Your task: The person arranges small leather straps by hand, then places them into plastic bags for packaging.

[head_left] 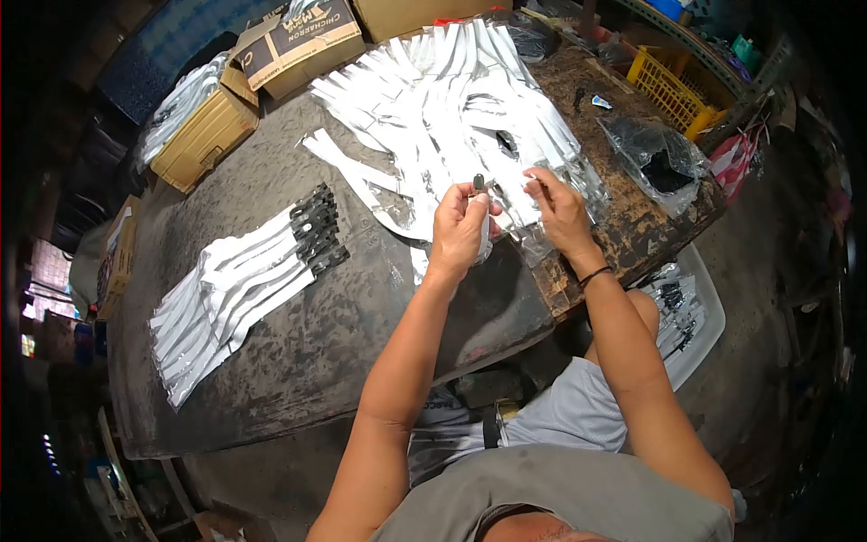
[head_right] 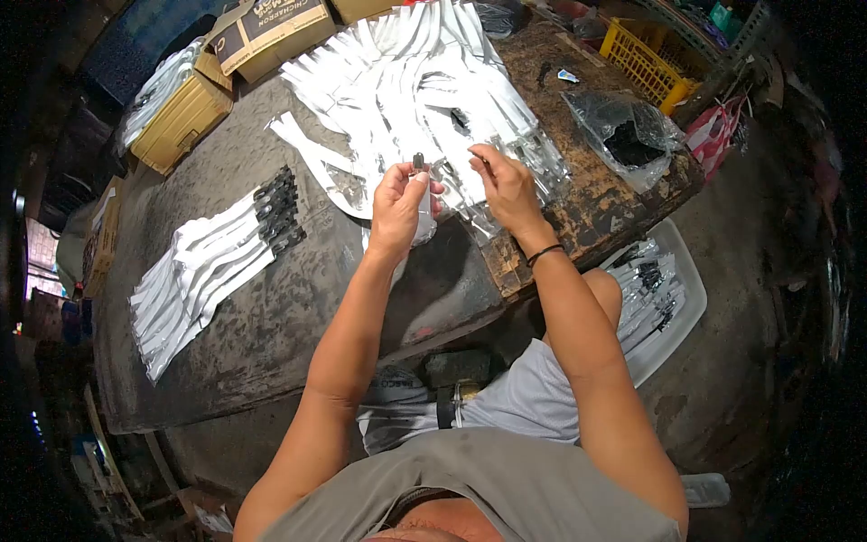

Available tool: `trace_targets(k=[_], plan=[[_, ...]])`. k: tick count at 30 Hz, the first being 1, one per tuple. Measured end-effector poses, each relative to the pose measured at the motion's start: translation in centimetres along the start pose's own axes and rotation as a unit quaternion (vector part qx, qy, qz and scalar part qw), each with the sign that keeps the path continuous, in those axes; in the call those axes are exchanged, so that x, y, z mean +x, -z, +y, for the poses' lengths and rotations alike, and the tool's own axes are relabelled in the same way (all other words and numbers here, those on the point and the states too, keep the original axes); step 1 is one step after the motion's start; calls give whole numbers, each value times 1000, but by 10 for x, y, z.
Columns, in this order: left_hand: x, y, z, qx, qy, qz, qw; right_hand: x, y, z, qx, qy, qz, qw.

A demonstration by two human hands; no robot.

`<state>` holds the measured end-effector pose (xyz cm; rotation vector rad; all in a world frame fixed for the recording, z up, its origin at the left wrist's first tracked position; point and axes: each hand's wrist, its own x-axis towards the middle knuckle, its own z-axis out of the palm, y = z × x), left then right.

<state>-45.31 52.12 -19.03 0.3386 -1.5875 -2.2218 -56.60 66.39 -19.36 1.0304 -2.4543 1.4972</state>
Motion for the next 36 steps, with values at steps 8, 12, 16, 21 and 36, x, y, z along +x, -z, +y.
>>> trace_targets(k=[8, 12, 16, 21, 36], plan=[[3, 1, -10, 280, -145, 78, 946, -14, 7, -30, -80, 127, -65, 987], [-2, -2, -8, 365, -207, 80, 904, -18, 6, -26, -113, 146, -56, 981], [-2, -5, -16, 451, -274, 52, 848, -20, 15, -38, -177, 163, -54, 969], [-12, -10, -31, 502, -254, 40, 826, -31, 0, -48, -223, 149, -71, 961], [-2, 3, -29, 382, -173, 58, 906, -21, 26, -46, -53, 158, -58, 984]])
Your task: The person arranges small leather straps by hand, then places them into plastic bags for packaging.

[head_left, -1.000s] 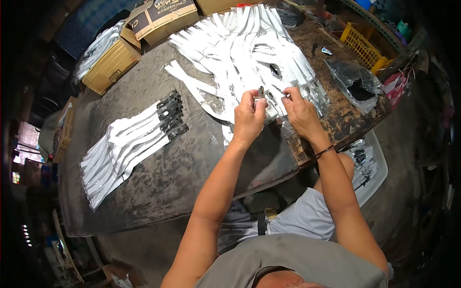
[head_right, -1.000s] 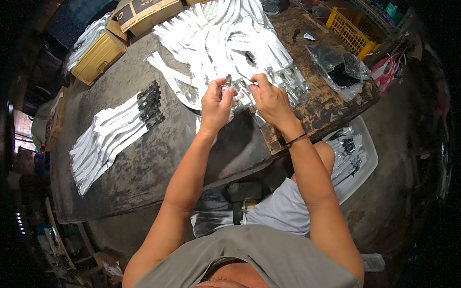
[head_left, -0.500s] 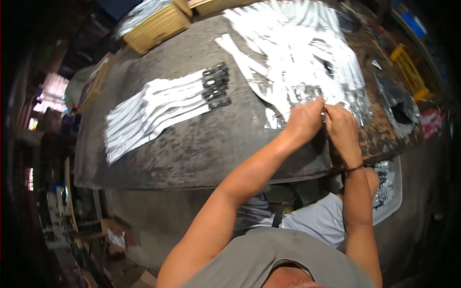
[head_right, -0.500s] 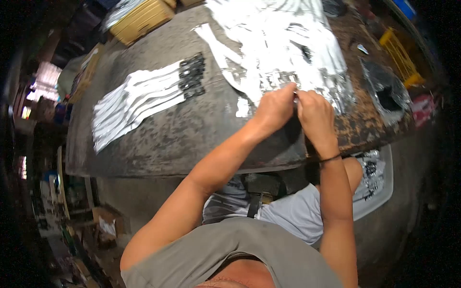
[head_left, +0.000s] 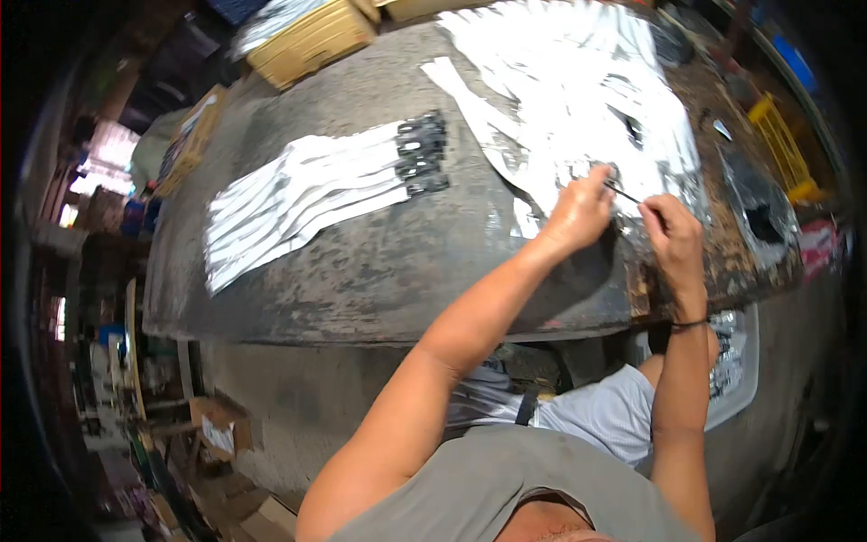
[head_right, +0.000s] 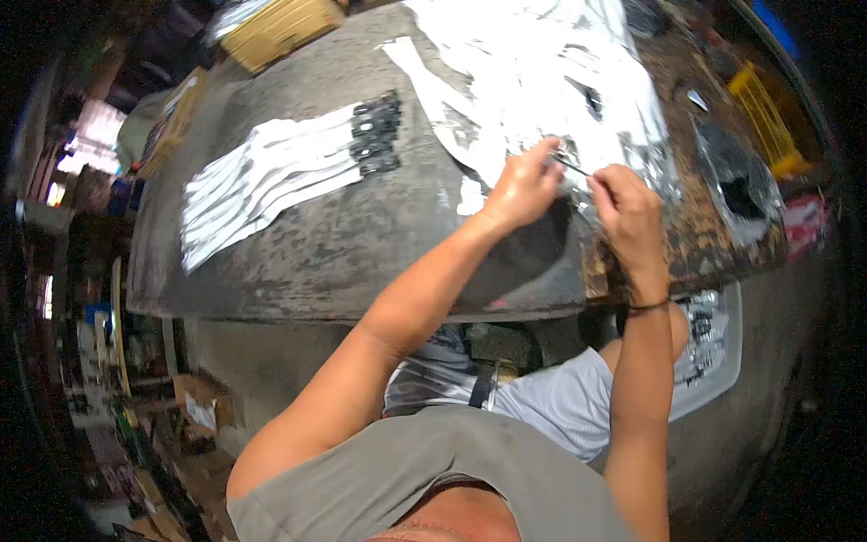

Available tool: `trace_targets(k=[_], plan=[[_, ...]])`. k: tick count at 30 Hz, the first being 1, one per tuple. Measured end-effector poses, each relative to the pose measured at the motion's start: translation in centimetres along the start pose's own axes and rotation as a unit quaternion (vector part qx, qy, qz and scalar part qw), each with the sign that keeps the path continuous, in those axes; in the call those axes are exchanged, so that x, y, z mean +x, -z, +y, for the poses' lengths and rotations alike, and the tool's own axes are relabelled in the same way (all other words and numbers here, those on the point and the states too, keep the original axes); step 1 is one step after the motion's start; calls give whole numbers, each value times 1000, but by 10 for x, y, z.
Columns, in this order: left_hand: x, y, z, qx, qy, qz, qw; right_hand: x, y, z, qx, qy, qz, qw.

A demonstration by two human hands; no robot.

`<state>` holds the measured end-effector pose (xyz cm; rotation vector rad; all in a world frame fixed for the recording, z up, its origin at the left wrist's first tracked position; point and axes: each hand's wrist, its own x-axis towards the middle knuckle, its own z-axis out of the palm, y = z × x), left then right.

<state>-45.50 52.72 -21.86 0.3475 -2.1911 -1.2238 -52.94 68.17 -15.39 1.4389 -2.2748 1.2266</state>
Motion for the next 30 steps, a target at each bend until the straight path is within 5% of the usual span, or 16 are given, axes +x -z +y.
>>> trace_targets(k=[5, 12, 16, 19, 20, 23, 24, 30], plan=[[3, 11, 23, -101, 116, -94, 984, -1, 3, -2, 11, 13, 8, 1000], [-5, -2, 19, -155, -4, -95, 983, -5, -16, 7, 90, -36, 28, 995], [-3, 11, 42, -142, 15, -131, 981, -8, -15, 12, 385, -189, 35, 903], [-3, 14, 39, -116, -55, -152, 980, -5, -18, 29, 479, -281, 66, 829], [-4, 12, 39, -125, -63, -145, 980, -3, -23, 32, 435, -311, 50, 844], [-6, 13, 40, -156, -66, -157, 973, -4, -21, 25, 478, -421, -80, 767], [-6, 14, 42, -178, -70, -171, 966, -3, -23, 18, 479, -442, -58, 756], [-4, 14, 37, -111, -111, -173, 972, 0, -23, 32, 607, -369, 11, 704]])
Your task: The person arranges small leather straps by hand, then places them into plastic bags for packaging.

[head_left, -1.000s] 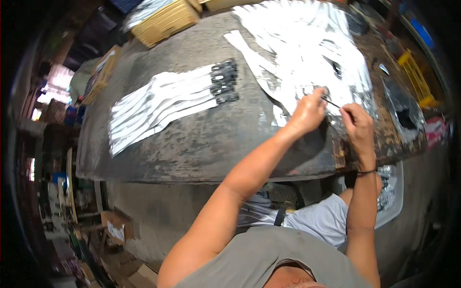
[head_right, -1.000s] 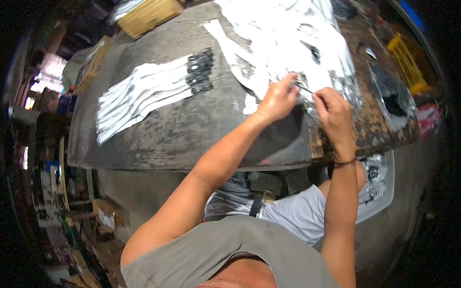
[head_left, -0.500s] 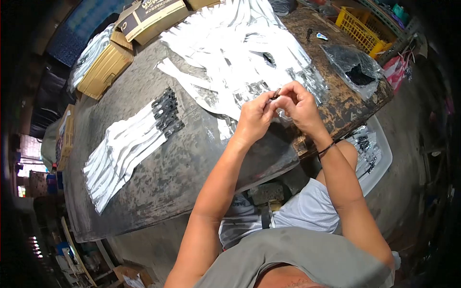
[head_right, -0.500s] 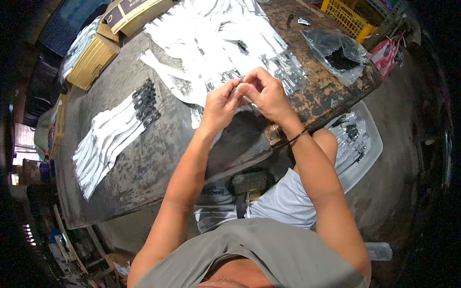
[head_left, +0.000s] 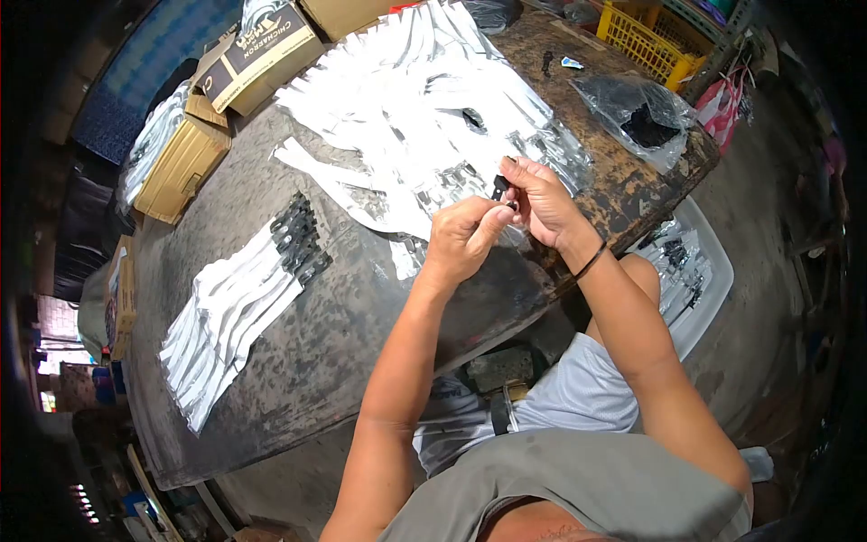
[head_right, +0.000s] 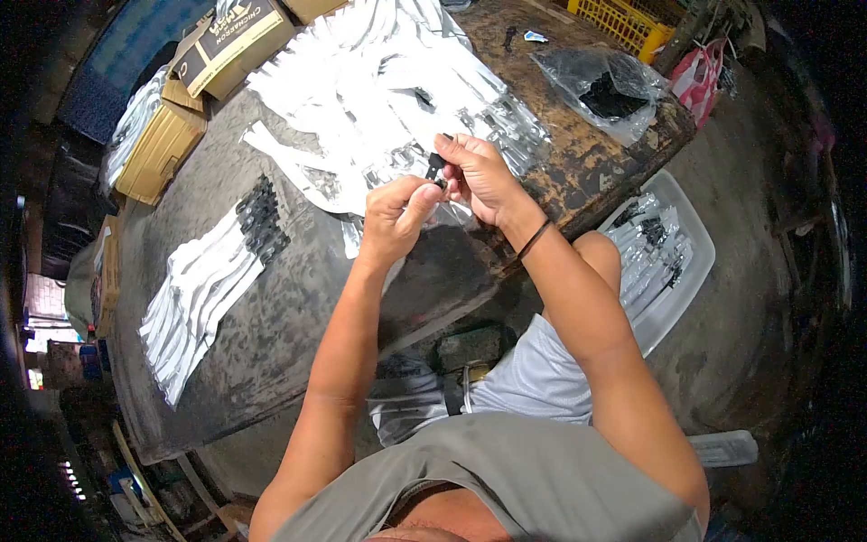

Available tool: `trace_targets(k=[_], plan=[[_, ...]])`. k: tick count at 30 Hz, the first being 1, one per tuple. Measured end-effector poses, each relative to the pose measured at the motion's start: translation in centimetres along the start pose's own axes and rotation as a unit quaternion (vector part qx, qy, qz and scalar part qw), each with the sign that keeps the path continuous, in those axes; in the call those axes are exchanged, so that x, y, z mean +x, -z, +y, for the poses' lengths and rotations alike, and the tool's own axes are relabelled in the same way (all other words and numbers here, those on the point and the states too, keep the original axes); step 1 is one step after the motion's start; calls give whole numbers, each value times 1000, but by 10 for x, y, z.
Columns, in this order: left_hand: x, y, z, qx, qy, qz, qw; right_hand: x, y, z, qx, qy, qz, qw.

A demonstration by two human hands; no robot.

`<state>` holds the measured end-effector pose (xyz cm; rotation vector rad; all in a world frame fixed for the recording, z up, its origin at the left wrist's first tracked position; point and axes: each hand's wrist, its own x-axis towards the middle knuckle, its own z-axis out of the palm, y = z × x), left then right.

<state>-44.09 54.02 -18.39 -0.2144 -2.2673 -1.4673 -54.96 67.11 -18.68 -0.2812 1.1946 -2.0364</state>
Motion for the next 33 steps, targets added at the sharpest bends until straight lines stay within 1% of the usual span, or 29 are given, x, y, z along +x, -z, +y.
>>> trace_targets(k=[1, 2, 3, 5, 6, 9, 12, 15, 16, 18, 19, 20, 24, 27, 30, 33], plan=[[0, -4, 2, -37, 17, 22, 999, -2, 1, -3, 4, -1, -3, 1000], [-1, -10, 4, -74, 34, 44, 996, -3, -3, -3, -71, 33, -3, 997], [-1, -14, 5, -110, 50, 66, 990, -5, -5, -2, -97, 61, -16, 993], [-1, -15, -1, -121, 85, 54, 988, -8, -8, 0, -149, 117, -42, 981], [-2, -14, -3, -125, 103, 48, 986, -8, -8, 0, -188, 134, -31, 972], [-3, -7, -7, -156, 122, 6, 980, -8, -7, -2, -146, 90, 10, 985], [-5, -11, -10, -206, 50, 10, 977, -6, -3, 0, -134, 36, 50, 989], [-7, -9, -13, -192, 30, 9, 981, -5, -4, 3, -161, -27, 60, 985], [-7, -10, -13, -206, 25, 7, 978, -1, -2, 8, -147, -30, 60, 987], [-7, -11, -12, -234, 15, 3, 972, 3, -1, 17, -87, -8, 45, 995], [-7, -10, -12, -209, 23, -9, 978, 3, -1, 18, -57, 3, 38, 998], [-7, -7, -10, -183, 31, -21, 982, 4, 0, 16, -42, 35, 29, 998], [-6, -6, -6, -131, 90, -60, 985, -7, -5, -7, -173, 186, 67, 965], [-7, -13, -4, -219, 107, -36, 969, -9, -6, -2, -202, 286, 67, 934], [-2, -14, 6, -254, 153, -24, 955, -14, -8, -6, -241, 331, 73, 909], [-2, -12, -3, -221, 170, -60, 958, -17, -8, -5, -295, 350, 65, 887]])
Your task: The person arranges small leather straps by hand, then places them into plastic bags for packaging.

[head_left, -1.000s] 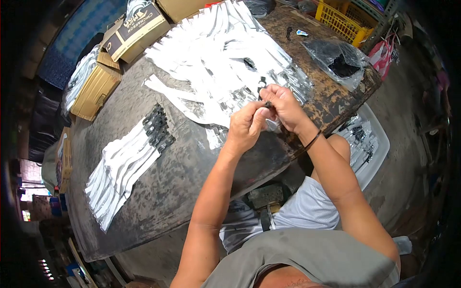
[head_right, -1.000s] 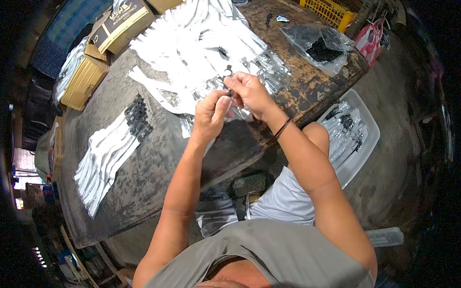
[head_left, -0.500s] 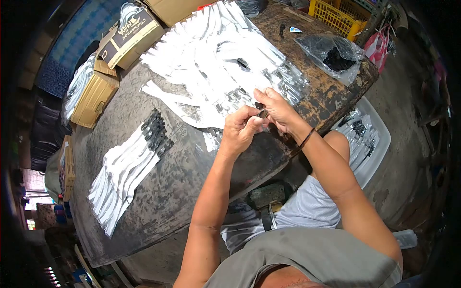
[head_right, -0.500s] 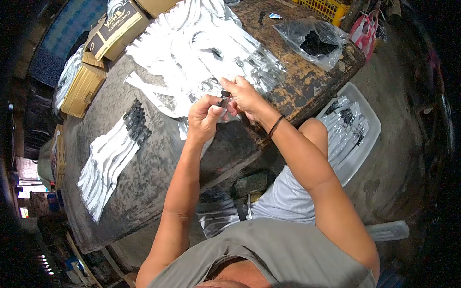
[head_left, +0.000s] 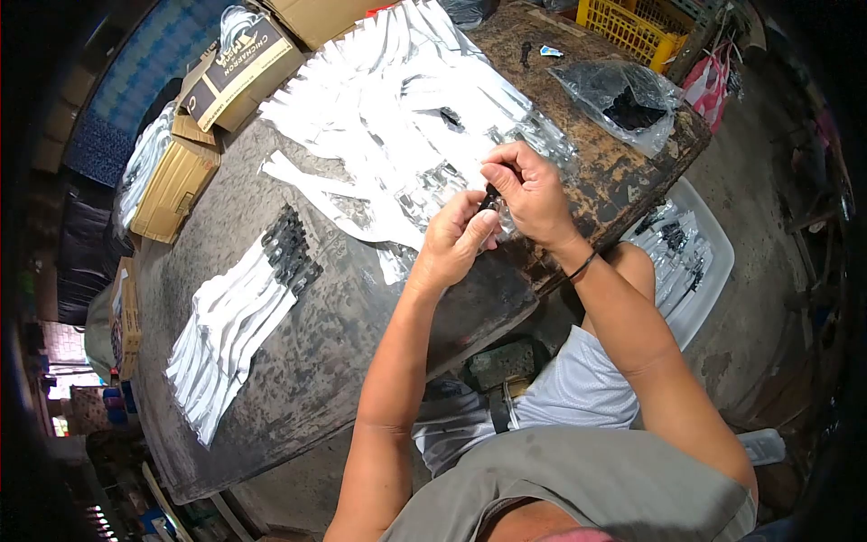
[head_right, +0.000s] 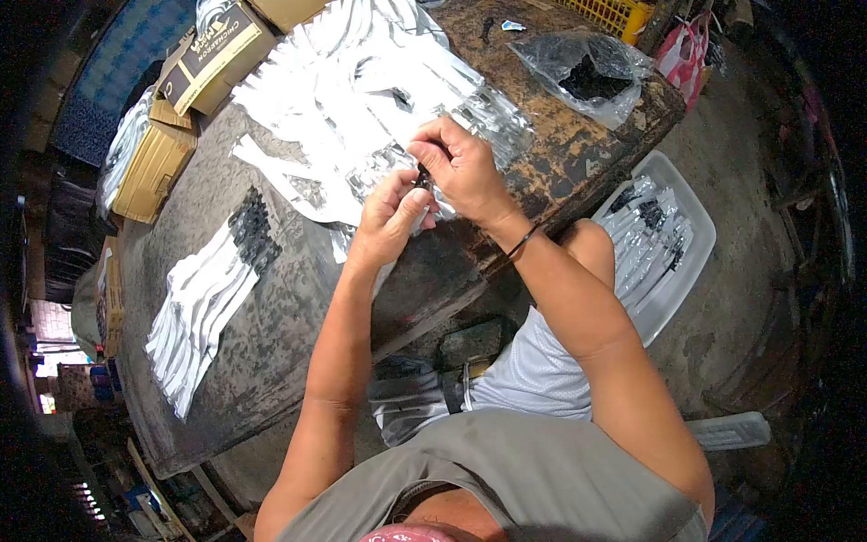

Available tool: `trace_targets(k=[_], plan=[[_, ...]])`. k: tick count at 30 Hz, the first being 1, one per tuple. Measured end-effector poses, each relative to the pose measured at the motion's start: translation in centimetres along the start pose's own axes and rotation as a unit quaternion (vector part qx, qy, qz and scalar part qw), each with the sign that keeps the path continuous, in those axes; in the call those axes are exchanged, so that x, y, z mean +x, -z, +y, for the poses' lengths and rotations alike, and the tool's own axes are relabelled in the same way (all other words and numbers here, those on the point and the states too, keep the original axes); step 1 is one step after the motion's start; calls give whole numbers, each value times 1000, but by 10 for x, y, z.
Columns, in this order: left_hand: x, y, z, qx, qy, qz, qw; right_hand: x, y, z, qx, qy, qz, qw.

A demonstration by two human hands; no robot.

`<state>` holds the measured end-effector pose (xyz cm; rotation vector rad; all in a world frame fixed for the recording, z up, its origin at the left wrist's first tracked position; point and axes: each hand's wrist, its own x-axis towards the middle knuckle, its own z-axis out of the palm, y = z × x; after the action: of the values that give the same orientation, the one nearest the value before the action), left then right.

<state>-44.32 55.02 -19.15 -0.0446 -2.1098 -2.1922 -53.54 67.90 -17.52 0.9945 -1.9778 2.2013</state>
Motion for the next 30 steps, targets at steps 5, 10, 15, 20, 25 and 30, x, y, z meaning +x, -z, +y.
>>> trace_targets(k=[5, 10, 15, 20, 25, 30], plan=[[2, -3, -4, -13, -3, 24, 1000, -1, -1, 4, 31, -12, -2, 999], [1, -8, -3, 2, -44, 56, 997, -3, -3, 0, 17, -19, -9, 1000], [0, -12, -10, 15, -76, 89, 993, -4, -3, -1, -33, -6, -13, 999], [0, -11, -11, 28, -75, 109, 991, -5, -5, -10, -65, -13, -16, 998], [2, -8, -11, 80, -69, 120, 987, -6, -6, -8, -79, 8, -4, 997], [3, -4, -10, 90, -68, 121, 986, -6, -6, -8, -98, 11, -4, 995]])
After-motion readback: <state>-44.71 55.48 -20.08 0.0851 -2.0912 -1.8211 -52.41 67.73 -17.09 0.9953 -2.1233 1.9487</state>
